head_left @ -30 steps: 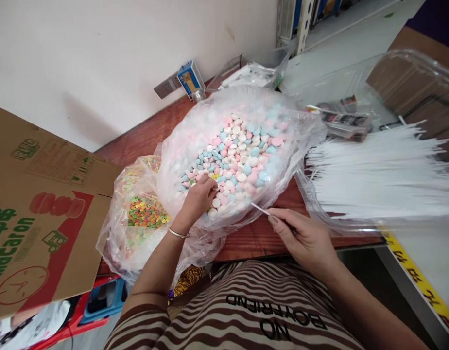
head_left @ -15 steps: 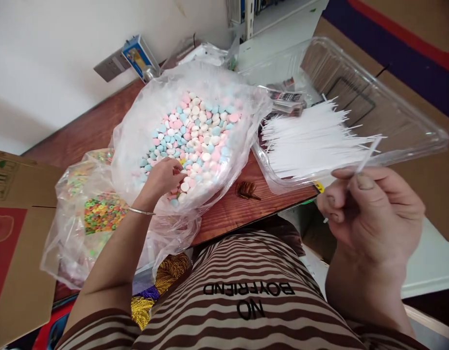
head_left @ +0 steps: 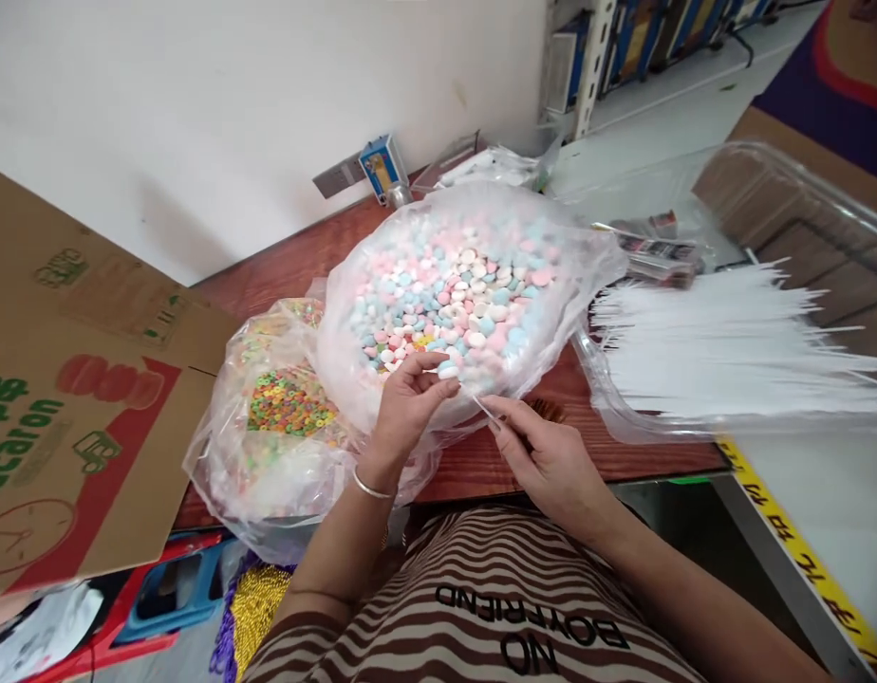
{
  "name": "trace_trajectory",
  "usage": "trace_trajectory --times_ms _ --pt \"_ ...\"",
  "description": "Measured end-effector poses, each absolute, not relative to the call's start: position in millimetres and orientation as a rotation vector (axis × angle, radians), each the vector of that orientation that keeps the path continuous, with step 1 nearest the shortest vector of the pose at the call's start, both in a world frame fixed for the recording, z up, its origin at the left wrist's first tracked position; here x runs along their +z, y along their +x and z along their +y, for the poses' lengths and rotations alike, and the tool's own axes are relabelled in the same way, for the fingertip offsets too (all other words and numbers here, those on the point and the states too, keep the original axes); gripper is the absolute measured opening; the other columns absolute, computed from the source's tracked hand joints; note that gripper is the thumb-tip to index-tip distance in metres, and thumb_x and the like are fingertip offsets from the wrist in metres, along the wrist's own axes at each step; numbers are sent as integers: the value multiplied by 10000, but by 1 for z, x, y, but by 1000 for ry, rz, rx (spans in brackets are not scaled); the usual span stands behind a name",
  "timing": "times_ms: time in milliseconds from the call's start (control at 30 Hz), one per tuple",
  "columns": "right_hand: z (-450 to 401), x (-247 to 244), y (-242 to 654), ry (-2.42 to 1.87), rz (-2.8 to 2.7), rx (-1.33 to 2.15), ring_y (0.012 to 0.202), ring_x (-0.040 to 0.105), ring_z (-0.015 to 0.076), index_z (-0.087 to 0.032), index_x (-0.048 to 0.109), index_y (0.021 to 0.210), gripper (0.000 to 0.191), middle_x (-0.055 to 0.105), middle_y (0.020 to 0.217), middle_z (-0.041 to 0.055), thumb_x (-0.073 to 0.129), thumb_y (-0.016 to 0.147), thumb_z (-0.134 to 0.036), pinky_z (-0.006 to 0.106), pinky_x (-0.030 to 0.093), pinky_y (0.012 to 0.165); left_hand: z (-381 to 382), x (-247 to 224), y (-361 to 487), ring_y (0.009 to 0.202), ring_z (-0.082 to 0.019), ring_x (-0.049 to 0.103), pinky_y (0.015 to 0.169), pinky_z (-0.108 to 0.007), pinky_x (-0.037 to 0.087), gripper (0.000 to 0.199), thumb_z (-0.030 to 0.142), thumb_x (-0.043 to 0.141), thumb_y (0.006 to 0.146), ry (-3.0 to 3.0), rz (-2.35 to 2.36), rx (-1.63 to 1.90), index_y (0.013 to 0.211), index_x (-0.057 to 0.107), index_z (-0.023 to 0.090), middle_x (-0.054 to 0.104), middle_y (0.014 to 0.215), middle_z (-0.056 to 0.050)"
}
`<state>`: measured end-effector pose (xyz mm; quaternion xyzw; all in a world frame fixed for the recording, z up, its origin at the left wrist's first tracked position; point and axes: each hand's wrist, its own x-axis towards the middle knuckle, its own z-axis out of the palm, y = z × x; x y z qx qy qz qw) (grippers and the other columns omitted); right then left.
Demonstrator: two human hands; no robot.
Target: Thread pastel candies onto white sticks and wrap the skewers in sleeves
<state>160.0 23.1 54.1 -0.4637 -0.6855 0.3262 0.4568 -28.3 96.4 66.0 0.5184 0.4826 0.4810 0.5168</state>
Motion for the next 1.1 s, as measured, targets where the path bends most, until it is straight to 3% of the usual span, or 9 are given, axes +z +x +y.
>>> trace_trajectory --times_ms 133,267,467,633,900,1100 --pt "31 55 155 -1143 -1703 805 977 774 184 -213 673 1313 348 791 1172 65 476 1026 -199 254 595 856 89 64 -23 770 -136 722 740 -260 585 409 292 915 680 1145 1085 1141 1020 703 212 758 850 -1" --pt "34 56 156 -1190 -1674 812 881 778 184 -207 695 1284 339 810 1045 49 490 1015 -205 267 603 850 90 65 -22 855 -167 759 830 -293 606 440 314 932 665 1068 1057 1110 1031 710 208 769 886 -18" --pt "34 59 156 -1223 -1626 833 727 740 158 -202 710 1263 325 793 901 26 505 1011 -224 240 591 742 97 59 -19 786 -132 737 770 -263 603 453 329 948 627 981 1096 1188 992 714 202 737 896 -4" --pt "34 58 157 -1251 -1643 882 667 717 163 -203 712 1280 343 735 709 -9 501 1011 -219 248 580 731 98 55 -17 841 -157 758 773 -264 588 473 314 943 629 988 1122 1196 1027 712 205 739 971 -17" --pt "37 61 157 -1291 -1635 874 645 710 159 -212 720 1266 348 799 871 18 505 992 -208 259 573 735 92 55 -14 879 -184 768 850 -324 602 416 330 903 701 1084 1147 1157 1050 710 212 778 936 -26" --pt "35 58 153 -1314 -1616 807 703 740 177 -196 722 1197 311 811 912 39 493 987 -212 259 545 685 87 59 -7 829 -190 768 811 -341 617 357 365 866 744 1157 1203 1148 1027 712 212 797 884 -31"
